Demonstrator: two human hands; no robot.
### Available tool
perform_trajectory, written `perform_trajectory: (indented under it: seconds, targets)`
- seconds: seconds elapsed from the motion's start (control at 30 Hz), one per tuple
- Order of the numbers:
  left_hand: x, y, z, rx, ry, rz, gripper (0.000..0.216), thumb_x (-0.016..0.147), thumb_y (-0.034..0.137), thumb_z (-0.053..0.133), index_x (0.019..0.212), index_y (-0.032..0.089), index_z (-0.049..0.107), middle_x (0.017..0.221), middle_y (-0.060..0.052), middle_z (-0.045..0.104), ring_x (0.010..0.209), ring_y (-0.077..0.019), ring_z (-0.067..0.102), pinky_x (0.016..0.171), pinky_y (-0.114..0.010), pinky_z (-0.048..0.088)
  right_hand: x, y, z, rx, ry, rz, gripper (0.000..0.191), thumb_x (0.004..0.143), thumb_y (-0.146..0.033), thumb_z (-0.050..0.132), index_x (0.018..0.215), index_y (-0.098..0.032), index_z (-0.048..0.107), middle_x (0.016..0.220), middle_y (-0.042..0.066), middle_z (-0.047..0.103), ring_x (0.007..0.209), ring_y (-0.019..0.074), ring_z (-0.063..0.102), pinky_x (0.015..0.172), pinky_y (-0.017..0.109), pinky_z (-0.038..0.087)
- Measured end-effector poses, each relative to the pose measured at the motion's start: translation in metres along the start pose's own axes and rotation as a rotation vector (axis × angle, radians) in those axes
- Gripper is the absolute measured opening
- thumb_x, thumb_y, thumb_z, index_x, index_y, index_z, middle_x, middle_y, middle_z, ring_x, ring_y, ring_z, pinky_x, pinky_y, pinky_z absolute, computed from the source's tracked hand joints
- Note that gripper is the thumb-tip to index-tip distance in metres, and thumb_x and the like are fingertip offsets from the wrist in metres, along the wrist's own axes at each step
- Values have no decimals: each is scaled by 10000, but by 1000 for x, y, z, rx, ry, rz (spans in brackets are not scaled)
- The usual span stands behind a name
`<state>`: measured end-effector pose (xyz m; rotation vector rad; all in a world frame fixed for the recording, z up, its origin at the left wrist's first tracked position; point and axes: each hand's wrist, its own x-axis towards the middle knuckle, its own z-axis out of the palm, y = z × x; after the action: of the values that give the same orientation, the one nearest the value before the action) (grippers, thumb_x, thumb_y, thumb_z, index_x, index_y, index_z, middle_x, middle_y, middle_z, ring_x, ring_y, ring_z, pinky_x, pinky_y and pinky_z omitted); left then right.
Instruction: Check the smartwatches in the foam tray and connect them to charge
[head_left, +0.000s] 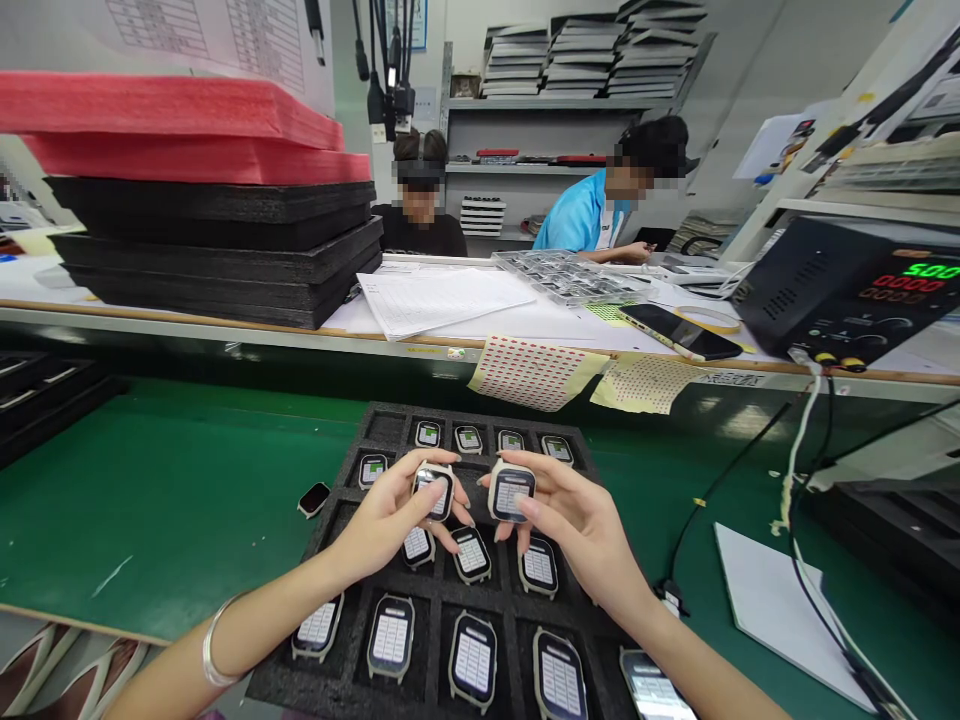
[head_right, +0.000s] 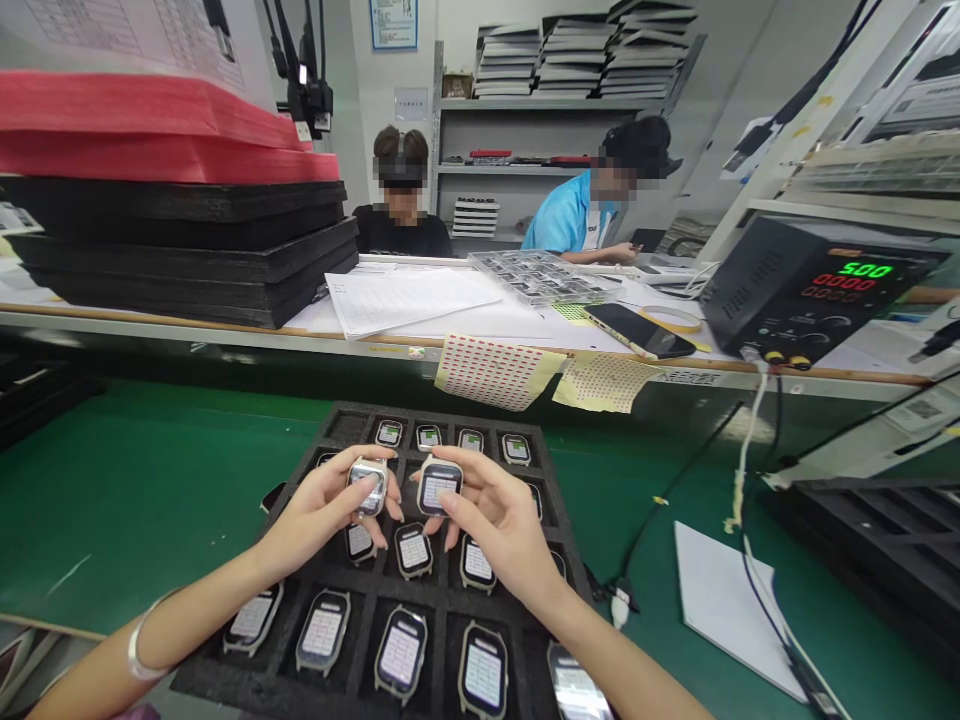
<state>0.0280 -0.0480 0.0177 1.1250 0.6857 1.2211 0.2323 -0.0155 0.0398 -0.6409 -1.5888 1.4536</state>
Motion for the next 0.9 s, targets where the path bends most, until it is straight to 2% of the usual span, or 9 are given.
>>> perform_trajectory:
  seconds: [0.2, 0.37, 0.6, 0.67, 0.8, 0.9]
  targets:
    - [0, -2, -1, -71, -5, 19, 381, 857, 183, 538, 1234, 200, 482, 986, -96, 579, 891, -234, 581, 694, -372, 554, 1, 1, 1, -27, 41, 33, 291, 866, -298, 632, 1131, -187, 590, 907, 85, 664, 585, 177, 652, 429, 238, 513]
    - [-2, -3, 0, -76, -13, 8, 448, 825, 128, 527, 1257, 222, 459, 986, -83, 578, 890, -232, 580, 697, -372, 543, 2, 1, 1, -117, 124, 62, 249, 858, -330, 651, 1049, -176, 609, 844, 73, 679, 461, 128, 605, 366, 205, 461]
    - [-4, -1, 2, -101, 13, -15, 518, 759, 93, 526, 1258, 219, 468, 1022, -92, 587, 892, -247, 596, 711, -392, 541, 0, -2, 1, 5, -3, 55, 328, 877, -338, 605, 1166, -186, 573, 922, 86, 669, 618, 190, 677, 435, 234, 524]
    - [-3, -1, 2, -107, 14, -20, 515, 760, 92, 536, 1254, 220, 470, 1030, -93, 587, 904, -248, 594, 728, -395, 539, 1, -2, 2, -13, 7, 67, 333, 860, -309, 632, 1166, -192, 572, 920, 80, 668, 602, 180, 671, 434, 229, 528]
    - [-2, -4, 2, -95, -1, -22, 469, 796, 111, 549, 1244, 229, 475, 1044, -92, 579, 938, -253, 587, 752, -392, 532, 0, -7, 8, -88, 64, 71, 264, 844, -298, 666, 1080, -192, 612, 776, 45, 663, 490, 129, 621, 374, 176, 478]
    - [-3, -1, 4, -92, -9, -30, 418, 828, 163, 572, 1231, 235, 486, 997, -79, 578, 904, -240, 593, 736, -376, 535, -11, -24, 16, -40, -11, 75, 276, 839, -337, 679, 1078, -221, 604, 798, 59, 674, 492, 136, 627, 374, 182, 485]
